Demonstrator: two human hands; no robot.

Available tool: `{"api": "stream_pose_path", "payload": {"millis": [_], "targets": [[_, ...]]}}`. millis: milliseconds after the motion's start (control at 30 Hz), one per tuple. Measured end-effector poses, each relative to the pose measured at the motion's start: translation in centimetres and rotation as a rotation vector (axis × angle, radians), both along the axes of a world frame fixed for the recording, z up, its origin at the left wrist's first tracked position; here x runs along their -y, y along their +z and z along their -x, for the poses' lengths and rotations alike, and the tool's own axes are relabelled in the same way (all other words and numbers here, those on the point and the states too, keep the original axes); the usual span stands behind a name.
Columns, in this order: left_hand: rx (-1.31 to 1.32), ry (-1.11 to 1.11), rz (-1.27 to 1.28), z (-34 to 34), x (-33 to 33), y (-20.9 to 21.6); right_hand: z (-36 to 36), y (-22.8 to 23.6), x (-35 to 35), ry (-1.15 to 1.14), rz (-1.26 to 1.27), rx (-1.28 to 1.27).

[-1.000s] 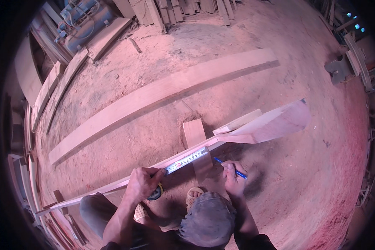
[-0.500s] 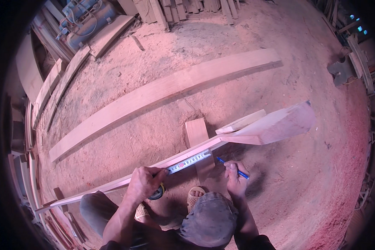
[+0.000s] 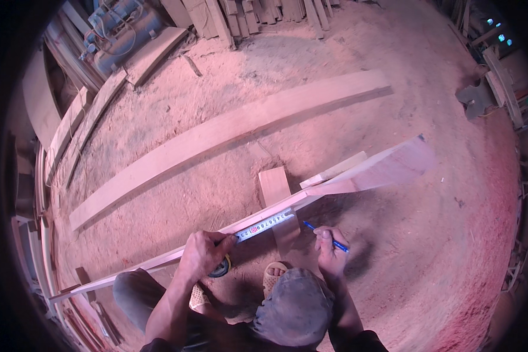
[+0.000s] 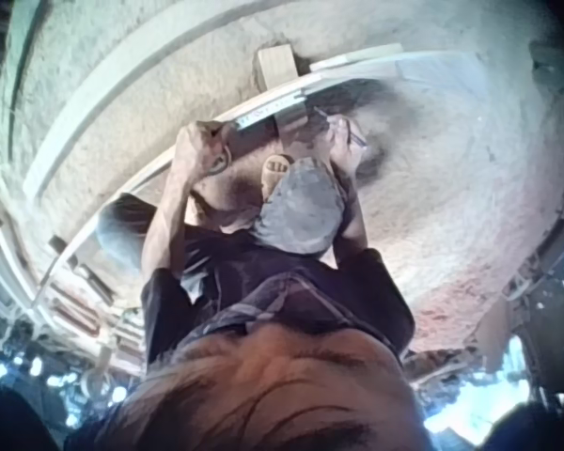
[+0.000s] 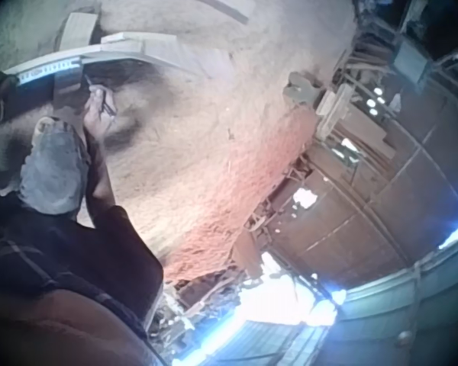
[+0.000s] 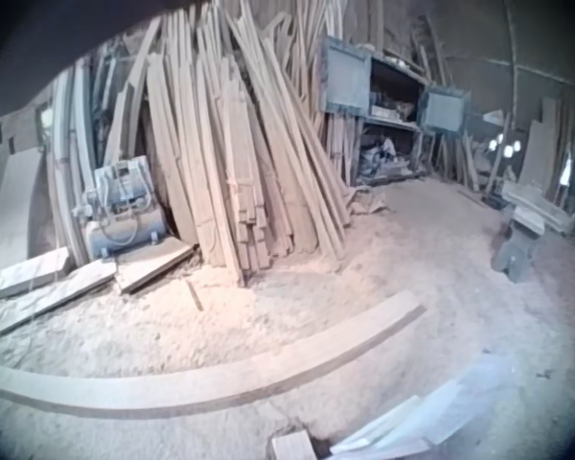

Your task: The person measures a long wooden plank with a tape measure and marks it with a pen. Then the person uses an orbital sander to smooth the plank's surface. The person continues to measure and mark the plank at different points.

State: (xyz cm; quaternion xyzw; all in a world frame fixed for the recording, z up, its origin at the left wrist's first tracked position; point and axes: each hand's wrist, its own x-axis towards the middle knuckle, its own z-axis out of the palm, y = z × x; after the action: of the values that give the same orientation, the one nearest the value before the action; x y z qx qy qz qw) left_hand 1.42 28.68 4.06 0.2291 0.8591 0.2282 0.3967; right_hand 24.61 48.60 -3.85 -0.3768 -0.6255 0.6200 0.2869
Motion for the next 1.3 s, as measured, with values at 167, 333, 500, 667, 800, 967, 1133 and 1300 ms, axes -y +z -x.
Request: {"api": "stream_pose_path", "payload": {"millis": [167, 333, 500, 667, 800, 967, 1133, 1300], "targets": [[-0.027, 0.007, -0.041, -0.3, 0.2, 0.0, -0.7, 1.3, 0.2, -0.03, -0.012, -0.053], [-0.061, -0.02, -0.034, -0.5, 0.4, -0.4, -1.2, 3.0, 0.7, -0.08, -0.006, -0.066], [-0.08, -0.06, -0.018, -0.8, 0.7, 0.3, -1.4, 4.2, 1.1, -0.054, -0.069, -0.086], [-0.244, -0.449, 0.078, -2.9, 3.6, 2.4, -2.6, 5.9, 1.1, -0.102, -0.045, -0.045], [-0.293, -0.789, 0.303, -3.9, 5.5, 4.3, -2.5, 8.6, 1.3, -0.138, 0.033, -0.122], [-0.181, -0.683, 0.356, -4.7, 3.8, 7.1, -0.5, 15.1, 3.2, -0.036, 0.002, -0.345], [-0.324, -0.753, -0.129, -6.1, 3.4, 8.7, 2.4, 21.5, 10.0, 0.548, -0.315, -0.383], [-0.285, -0.78, 0.136, -6.7, 4.2, 5.4, 5.9, 21.3, 16.5, 0.826, -0.544, -0.416]]}}
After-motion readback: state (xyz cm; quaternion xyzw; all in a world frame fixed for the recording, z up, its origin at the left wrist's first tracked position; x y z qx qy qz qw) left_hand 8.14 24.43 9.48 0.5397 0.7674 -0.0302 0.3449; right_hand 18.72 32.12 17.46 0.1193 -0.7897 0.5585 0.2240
